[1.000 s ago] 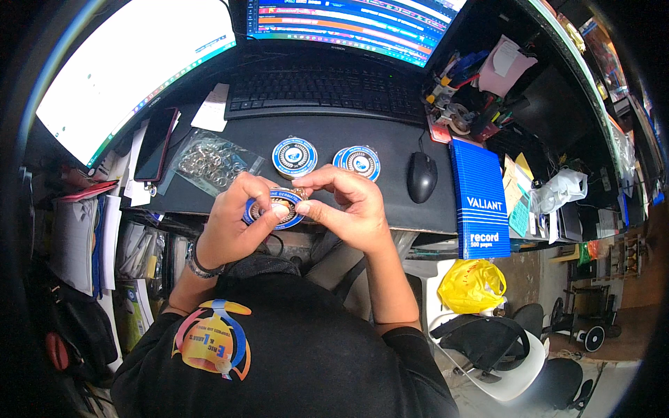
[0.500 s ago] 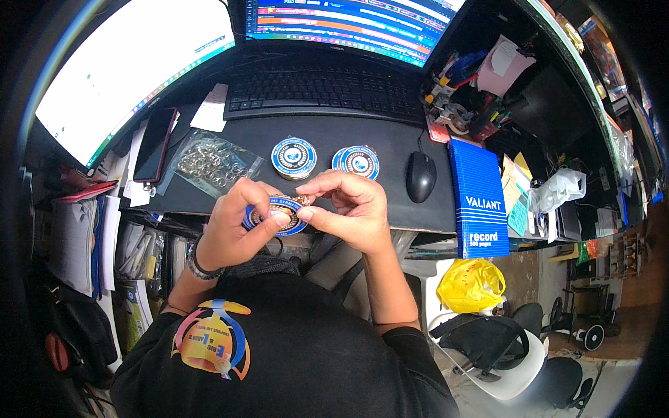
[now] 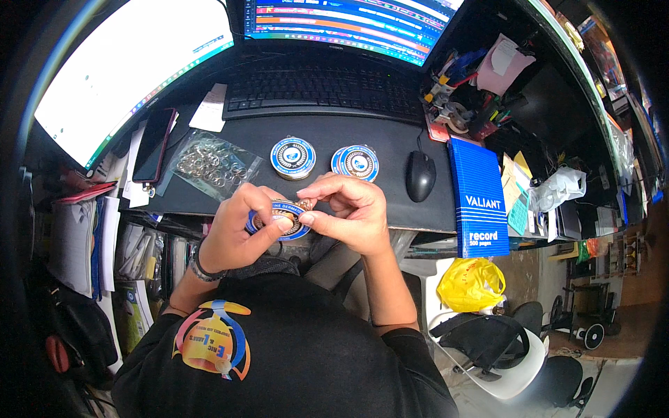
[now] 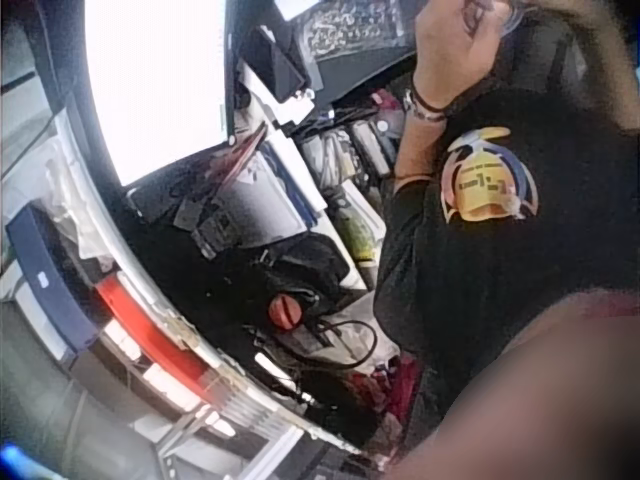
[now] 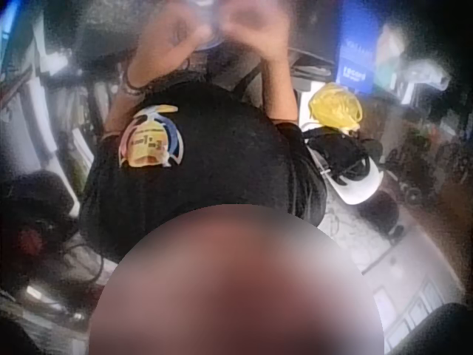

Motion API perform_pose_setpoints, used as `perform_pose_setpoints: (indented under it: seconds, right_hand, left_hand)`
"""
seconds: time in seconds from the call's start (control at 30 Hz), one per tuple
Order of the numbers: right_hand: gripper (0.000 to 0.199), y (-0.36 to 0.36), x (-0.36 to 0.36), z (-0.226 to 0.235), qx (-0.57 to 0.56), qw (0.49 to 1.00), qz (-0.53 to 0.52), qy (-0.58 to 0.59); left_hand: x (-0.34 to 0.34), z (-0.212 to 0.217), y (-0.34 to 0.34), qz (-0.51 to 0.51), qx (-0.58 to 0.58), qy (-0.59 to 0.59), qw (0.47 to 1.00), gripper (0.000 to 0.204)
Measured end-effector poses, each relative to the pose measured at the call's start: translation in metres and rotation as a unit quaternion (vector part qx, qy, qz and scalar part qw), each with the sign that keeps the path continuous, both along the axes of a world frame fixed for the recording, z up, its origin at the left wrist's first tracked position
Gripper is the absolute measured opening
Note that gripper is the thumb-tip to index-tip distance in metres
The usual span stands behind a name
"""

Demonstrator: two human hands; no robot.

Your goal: The person repeatedly picks up small round blue-and-white discs and metal key rings from a desk, attaches each ring to a disc, and places the assembled keychains into a growing stack. The process is repeated for multiple units throughout the clip.

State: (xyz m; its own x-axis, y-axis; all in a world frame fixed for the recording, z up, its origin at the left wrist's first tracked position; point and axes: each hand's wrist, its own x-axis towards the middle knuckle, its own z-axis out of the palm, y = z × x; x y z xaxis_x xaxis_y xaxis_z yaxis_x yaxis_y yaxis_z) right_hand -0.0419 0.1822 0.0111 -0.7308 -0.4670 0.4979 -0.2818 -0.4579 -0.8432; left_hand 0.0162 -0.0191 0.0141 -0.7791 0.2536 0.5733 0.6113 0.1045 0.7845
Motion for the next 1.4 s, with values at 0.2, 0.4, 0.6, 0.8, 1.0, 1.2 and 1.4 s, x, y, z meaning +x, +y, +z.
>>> perform_pose_setpoints:
  seconds: [0.2, 0.4, 0.6, 0.8, 1.0, 1.2, 1.4]
  right_hand:
    - [0.026, 0.002, -0.001, -0.003, 0.011, 1.0, -0.007, -0.002]
    - [0.024, 0.003, 0.002, -0.002, 0.034, 0.998, -0.044, 0.0]
    - [0.028, 0.006, 0.007, -0.011, 0.076, 0.984, -0.087, -0.134]
    - [0.024, 0.03, -0.037, -0.03, 0.117, 0.94, -0.241, -0.212]
    - [0.011, 0.052, -0.098, -0.051, 0.263, 0.872, -0.401, -0.098]
    - [0.013, 0.025, -0.093, -0.058, 0.468, 0.668, -0.535, 0.22]
    - [0.012, -0.081, -0.037, -0.065, 0.303, 0.848, -0.319, 0.296]
  left_hand:
    - [-0.001, 0.007, -0.002, -0.011, -0.046, 0.028, 0.999, 0.022]
    - [-0.003, -0.001, 0.0, 0.007, -0.037, 0.03, 0.999, 0.02]
    - [-0.01, -0.018, 0.012, 0.051, 0.034, -0.082, 0.995, 0.028]
    - [-0.026, -0.028, 0.007, 0.081, 0.068, -0.224, 0.969, 0.049]
    - [-0.04, -0.043, -0.046, 0.294, -0.215, -0.105, 0.925, 0.031]
    - [-0.042, -0.071, -0.071, 0.355, -0.311, -0.097, 0.877, 0.028]
    - [-0.044, -0.073, -0.079, 0.348, -0.309, -0.081, 0.882, 0.03]
